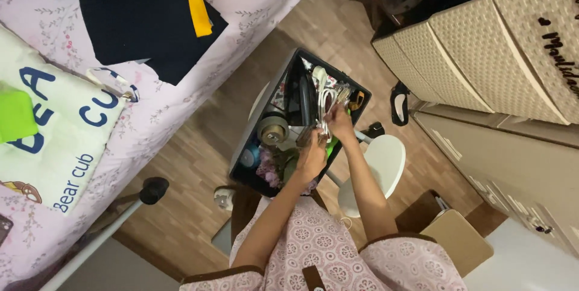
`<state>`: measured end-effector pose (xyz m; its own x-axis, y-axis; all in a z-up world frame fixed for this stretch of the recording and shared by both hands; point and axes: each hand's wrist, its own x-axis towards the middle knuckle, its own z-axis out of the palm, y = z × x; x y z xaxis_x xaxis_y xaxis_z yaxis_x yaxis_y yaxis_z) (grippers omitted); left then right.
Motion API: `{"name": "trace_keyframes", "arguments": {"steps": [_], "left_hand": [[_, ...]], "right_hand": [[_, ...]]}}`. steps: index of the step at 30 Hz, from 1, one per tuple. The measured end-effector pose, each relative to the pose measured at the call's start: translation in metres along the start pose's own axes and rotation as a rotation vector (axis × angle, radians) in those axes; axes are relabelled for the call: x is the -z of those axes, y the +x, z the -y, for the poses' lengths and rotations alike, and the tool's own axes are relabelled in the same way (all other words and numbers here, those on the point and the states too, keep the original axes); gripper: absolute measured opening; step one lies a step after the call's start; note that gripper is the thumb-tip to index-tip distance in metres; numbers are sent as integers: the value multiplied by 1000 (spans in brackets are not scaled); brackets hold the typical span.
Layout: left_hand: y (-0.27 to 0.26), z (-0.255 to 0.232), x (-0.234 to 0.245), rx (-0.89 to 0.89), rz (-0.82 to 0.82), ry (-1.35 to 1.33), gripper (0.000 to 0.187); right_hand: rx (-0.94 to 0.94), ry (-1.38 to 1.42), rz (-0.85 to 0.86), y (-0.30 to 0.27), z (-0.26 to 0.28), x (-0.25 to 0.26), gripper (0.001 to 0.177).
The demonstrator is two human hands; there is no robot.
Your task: Organizing various household items into a storage box in a bedroom.
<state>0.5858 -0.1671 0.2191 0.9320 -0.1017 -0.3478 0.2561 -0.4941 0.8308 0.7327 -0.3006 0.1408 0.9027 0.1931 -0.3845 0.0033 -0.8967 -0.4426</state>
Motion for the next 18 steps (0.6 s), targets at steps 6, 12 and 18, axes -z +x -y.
{"name": "trace_keyframes", "arguments": {"steps": [6, 12, 18], "left_hand": [[4, -1, -11, 63, -103, -151, 46], [12, 28, -41, 0, -213, -217, 39], [15, 42, -45, -183, -365, -233, 38]], "right_hand": [[-116, -174, 78, 11, 7, -18, 83], [-167, -156, 38, 7, 15, -23, 86], [-214, -392, -4, 20, 18, -38, 85]]}}
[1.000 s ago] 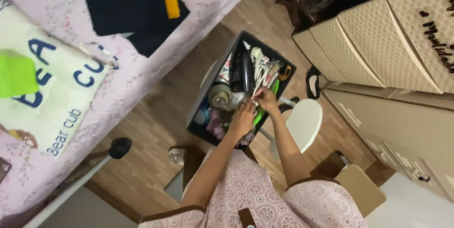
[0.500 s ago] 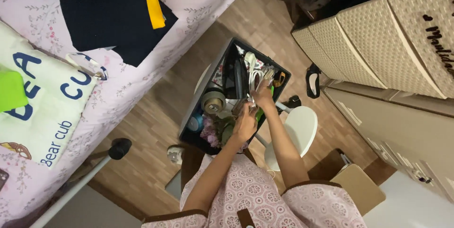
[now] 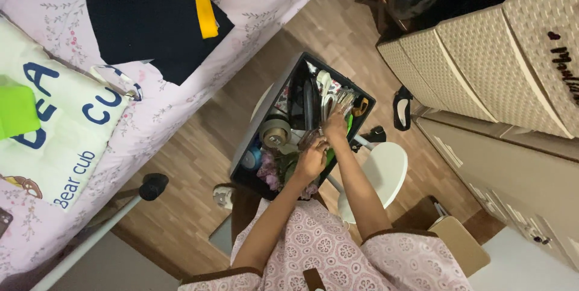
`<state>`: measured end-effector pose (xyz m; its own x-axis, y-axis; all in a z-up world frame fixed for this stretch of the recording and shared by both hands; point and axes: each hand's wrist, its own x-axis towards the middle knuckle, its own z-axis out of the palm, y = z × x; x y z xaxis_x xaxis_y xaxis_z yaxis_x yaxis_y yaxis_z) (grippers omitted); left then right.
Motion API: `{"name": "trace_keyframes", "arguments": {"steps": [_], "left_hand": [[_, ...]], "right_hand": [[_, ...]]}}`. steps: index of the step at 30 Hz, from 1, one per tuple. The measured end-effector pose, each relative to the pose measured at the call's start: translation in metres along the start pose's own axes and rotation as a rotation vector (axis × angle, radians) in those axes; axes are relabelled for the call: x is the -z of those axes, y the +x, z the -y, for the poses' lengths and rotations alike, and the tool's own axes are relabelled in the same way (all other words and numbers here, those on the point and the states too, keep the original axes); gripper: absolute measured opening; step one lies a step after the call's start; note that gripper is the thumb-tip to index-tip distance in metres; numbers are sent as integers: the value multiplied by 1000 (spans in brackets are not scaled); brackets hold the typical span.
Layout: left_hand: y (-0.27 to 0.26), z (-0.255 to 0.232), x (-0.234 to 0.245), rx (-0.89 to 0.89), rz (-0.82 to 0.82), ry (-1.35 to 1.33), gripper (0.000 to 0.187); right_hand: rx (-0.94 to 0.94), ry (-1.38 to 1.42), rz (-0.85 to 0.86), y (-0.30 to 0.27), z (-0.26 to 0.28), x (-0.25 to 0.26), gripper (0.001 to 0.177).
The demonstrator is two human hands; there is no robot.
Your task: Organizing various household items into a storage box in a bedroom.
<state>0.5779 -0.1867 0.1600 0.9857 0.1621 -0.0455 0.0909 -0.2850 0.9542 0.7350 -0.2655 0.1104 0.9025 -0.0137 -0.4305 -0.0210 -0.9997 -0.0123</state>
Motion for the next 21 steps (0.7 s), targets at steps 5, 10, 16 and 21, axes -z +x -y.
{"name": "trace_keyframes", "arguments": {"steps": [5, 10, 16, 21], "left_hand": [[-2, -15, 14, -2, 41, 49, 45], [4, -20, 14, -86, 41, 146, 63], [25, -26, 11, 17, 124, 301, 73], [24, -23, -14, 68, 170, 701, 85]], "right_hand": [[109, 334, 13, 6, -28, -12, 62], [208, 623, -126, -6, 6, 13, 31], [305, 476, -216, 41, 2, -21, 28], [494, 129, -219, 138, -60, -104, 65]]}}
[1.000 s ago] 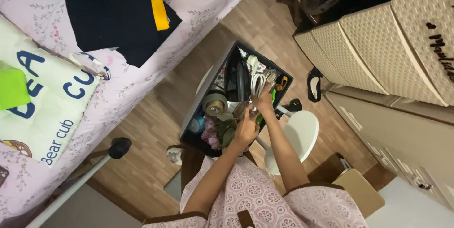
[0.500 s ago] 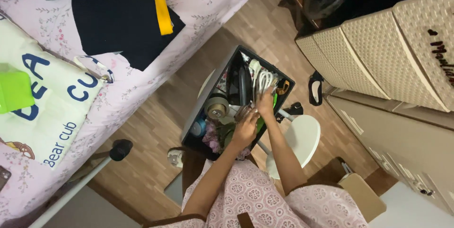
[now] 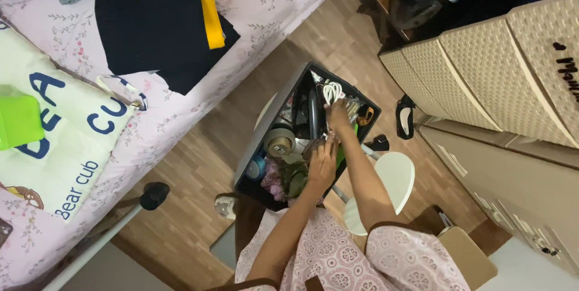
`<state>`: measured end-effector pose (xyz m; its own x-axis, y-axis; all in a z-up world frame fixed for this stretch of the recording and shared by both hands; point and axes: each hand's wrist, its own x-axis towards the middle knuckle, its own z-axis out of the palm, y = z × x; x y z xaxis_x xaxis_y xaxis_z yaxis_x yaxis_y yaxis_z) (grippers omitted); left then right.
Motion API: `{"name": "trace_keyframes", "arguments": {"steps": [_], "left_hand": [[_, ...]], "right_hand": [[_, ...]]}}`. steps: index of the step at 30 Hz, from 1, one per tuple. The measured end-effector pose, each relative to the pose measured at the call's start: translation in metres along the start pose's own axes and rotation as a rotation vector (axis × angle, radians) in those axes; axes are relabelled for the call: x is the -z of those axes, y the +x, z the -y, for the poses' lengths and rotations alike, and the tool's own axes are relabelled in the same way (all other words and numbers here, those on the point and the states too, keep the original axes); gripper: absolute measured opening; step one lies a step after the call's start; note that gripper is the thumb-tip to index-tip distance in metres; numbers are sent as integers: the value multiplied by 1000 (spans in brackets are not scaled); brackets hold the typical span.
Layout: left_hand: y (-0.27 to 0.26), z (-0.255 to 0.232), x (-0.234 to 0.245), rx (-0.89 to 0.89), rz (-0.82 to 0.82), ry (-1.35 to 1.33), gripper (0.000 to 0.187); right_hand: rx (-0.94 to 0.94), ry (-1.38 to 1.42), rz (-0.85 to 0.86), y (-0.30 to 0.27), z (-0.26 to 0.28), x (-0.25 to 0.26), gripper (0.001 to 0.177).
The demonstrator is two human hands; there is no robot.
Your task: Organizing various household items into a storage box in a bedroom.
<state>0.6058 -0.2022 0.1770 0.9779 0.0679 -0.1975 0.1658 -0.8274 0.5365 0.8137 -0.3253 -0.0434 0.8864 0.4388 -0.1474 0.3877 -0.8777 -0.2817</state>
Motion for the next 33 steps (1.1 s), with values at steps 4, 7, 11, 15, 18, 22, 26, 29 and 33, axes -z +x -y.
{"name": "trace_keyframes", "arguments": {"steps": [4, 7, 11, 15, 18, 22, 26, 29, 33], "left_hand": [[-16, 3, -5, -19, 156, -113, 83], [-16, 2, 5, -61, 155, -38, 79], [0, -6, 1, -117, 12, 188, 81], [16, -19, -59, -68, 7, 258, 66], [31, -18, -57, -100, 255, 222, 73], [39, -25, 18, -163, 532, 313, 91], [30, -22, 5, -129, 502, 287, 91], [23, -23, -25, -91, 397, 255, 85], [18, -22, -48, -68, 391, 219, 60]], "right_hand": [[-144, 28, 410, 9, 47, 85, 57], [-219, 100, 445, -1, 100, 170, 46], [-293, 147, 444, -12, 83, 179, 46], [-142, 422, 296, -26, 47, 124, 51], [-97, 524, 186, -38, 90, 142, 63], [-57, 621, 125, -42, 60, 131, 59], [-255, 227, 243, -43, 90, 169, 53], [-199, 290, 170, -59, 107, 178, 42], [-102, 305, 59, -69, 138, 181, 43]]}}
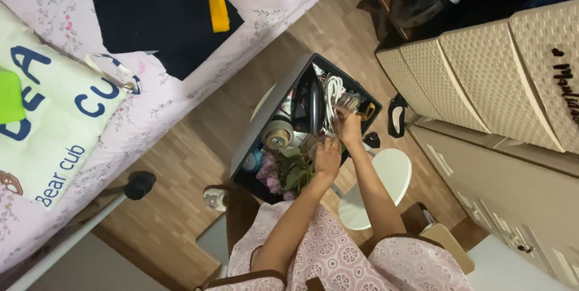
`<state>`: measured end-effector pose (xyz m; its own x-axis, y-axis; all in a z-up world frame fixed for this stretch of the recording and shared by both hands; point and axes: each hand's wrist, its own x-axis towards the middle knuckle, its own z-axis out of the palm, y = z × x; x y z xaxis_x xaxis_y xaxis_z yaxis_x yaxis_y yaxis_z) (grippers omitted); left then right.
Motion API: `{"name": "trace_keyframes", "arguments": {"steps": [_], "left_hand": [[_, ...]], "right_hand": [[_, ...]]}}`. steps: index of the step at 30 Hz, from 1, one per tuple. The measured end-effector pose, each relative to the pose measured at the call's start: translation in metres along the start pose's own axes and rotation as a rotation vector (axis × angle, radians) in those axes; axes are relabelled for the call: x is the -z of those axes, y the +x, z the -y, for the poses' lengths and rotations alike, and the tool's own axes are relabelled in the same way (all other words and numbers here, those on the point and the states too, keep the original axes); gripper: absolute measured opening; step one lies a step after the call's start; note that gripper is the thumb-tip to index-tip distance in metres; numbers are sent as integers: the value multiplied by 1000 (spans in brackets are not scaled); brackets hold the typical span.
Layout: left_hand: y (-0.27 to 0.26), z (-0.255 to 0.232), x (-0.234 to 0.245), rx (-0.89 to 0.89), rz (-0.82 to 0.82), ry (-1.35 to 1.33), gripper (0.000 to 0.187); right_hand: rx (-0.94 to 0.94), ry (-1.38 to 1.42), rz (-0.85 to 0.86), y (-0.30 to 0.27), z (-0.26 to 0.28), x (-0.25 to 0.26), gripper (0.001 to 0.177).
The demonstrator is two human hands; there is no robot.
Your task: Organizing various household items into a storage box in a bedroom.
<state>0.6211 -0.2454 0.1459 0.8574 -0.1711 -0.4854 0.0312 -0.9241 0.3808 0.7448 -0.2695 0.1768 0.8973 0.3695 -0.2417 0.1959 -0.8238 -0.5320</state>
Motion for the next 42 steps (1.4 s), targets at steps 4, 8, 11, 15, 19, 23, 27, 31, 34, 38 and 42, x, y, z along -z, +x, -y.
{"name": "trace_keyframes", "arguments": {"steps": [4, 8, 11, 15, 19, 23, 27, 31, 34, 38, 42], "left_hand": [[-6, 6, -11, 52, -110, -7, 60], [-42, 25, -12, 58, -278, -59, 71], [-80, 44, -13, -18, -357, -131, 74], [-150, 80, 25, -135, -382, -548, 80], [-190, 93, -17, -146, -614, -606, 67], [-224, 112, -18, -101, -705, -653, 56], [-255, 126, -23, -42, -811, -751, 49], [-295, 142, -40, 140, -904, -851, 43], [-329, 162, -67, 311, -1061, -858, 32], [-372, 186, -152, 608, -1103, -888, 35], [-421, 199, -279, 936, -905, -1217, 33]], "right_hand": [[-45, 28, -13, 8, 25, -4, 51], [-164, 132, -55, 14, -8, -18, 46], [-32, 97, -109, 9, -22, -11, 46], [55, -5, -50, 5, -4, 15, 37], [149, -8, -86, -11, -1, 29, 42], [377, -205, -94, -29, 18, 34, 44], [337, -316, 11, -41, 9, 26, 41], [491, -288, -63, -48, 14, 37, 45], [515, -193, -137, -58, 45, 42, 45], [601, -201, -142, -75, 101, 11, 41], [681, -238, -114, -122, 186, -71, 37]]}}
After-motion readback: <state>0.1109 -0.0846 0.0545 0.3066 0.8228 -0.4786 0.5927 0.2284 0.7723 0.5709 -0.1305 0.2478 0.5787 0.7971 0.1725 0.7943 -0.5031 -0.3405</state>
